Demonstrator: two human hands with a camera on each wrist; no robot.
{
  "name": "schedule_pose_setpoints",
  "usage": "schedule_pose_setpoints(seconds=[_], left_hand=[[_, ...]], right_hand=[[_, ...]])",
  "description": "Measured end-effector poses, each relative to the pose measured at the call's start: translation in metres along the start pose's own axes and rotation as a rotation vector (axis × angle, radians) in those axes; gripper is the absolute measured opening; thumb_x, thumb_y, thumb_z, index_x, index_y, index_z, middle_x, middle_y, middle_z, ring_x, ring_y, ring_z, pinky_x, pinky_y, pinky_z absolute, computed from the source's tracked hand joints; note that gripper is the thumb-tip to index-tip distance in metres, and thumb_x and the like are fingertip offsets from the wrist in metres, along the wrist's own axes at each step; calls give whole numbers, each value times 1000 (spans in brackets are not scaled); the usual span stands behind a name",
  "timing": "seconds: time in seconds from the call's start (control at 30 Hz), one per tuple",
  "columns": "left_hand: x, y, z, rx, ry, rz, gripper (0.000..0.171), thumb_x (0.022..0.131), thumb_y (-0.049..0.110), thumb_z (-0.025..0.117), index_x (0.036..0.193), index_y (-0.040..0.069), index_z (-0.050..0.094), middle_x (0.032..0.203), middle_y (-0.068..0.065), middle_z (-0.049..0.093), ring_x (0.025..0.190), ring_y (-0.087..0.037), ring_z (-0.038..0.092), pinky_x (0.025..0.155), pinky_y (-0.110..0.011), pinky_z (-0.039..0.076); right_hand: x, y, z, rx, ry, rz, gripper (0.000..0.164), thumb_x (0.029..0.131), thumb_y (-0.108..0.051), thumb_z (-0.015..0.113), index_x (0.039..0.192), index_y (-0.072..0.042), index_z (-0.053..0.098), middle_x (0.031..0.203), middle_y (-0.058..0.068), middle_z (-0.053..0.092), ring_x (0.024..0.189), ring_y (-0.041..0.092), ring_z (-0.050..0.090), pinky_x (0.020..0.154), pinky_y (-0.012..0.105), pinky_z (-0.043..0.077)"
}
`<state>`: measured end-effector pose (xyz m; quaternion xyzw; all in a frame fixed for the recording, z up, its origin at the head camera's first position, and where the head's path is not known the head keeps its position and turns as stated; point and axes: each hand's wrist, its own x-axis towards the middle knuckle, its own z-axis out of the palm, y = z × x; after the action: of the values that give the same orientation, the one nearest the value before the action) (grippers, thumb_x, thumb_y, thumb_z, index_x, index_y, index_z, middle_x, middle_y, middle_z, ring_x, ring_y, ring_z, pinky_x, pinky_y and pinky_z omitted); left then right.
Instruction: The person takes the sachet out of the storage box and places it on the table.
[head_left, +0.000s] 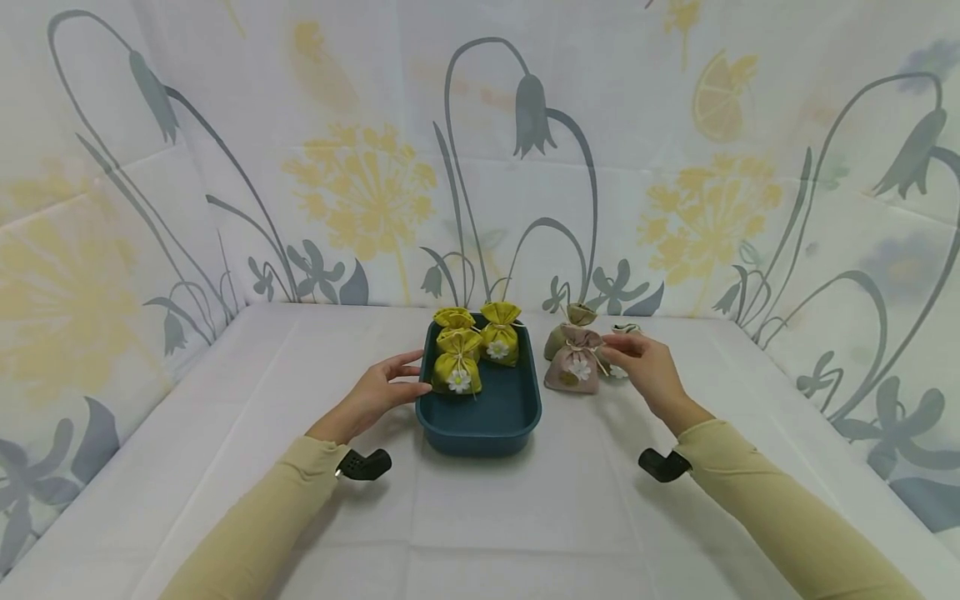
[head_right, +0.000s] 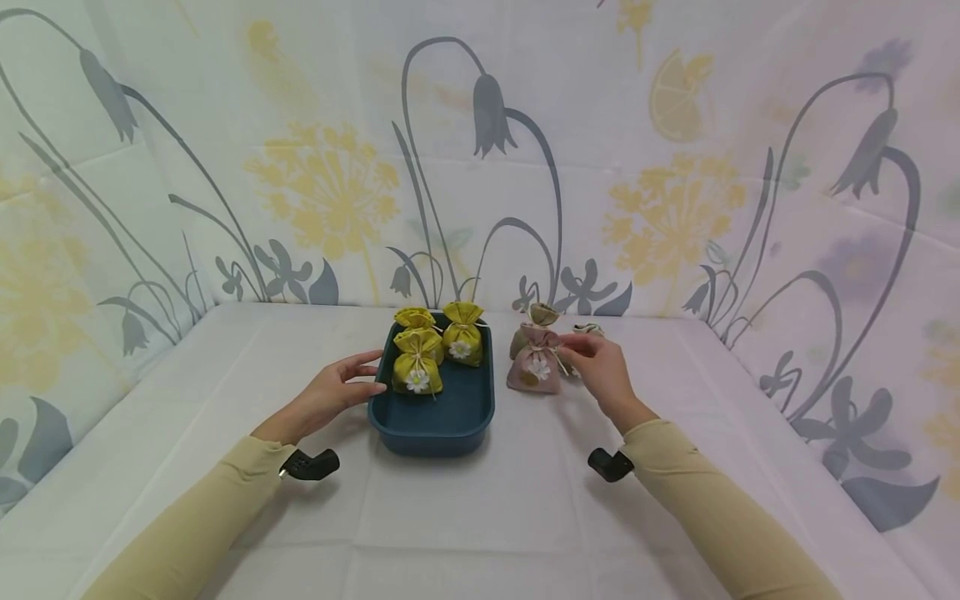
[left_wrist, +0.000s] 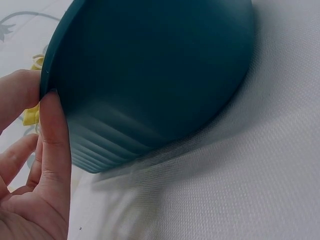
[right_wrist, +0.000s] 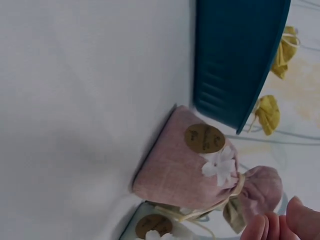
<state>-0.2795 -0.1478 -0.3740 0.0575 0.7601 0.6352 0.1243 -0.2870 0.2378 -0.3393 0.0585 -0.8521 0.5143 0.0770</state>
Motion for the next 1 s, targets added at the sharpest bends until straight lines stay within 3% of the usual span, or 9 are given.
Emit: schedule_pose_setpoints(seconds=[0.23,0.43,0.63,1.0], left_hand=[[-15,18,5,11,-6,-12,66,87,8,65,145,8,33,135,-22,40,118,-32,46,94,-40,44],[-16,19,6,-3,-4,-19,67,87,8,65,145,9,32,134,-22,39,117,-32,47,94,-40,44],[-15,18,6,-4,-3,-13,67,87,8,65,145,9,32,134,-22,39,117,-32,47,94,-40,44],[-14,16,6,-6,-8,-7,66,87,7,65,145,8,32,135,-23,39,117,-32,47,95,-41,42]], right_hand=[[3,-14,5,16,-35,-6,38,92,-21,61,122,3,58,115,17,58,94,6,53,85,28,46],[8,-25,11,21,-45,-23,39,91,-22,62,121,3,58,115,17,59,100,14,54,81,18,45],[14,-35,20,79,-71,-9,38,91,-18,62,121,4,58,118,18,58,104,21,54,83,18,45],[21,-56,40,78,-91,-15,34,90,-19,64,118,-2,62,115,14,62,101,20,56,88,38,46]])
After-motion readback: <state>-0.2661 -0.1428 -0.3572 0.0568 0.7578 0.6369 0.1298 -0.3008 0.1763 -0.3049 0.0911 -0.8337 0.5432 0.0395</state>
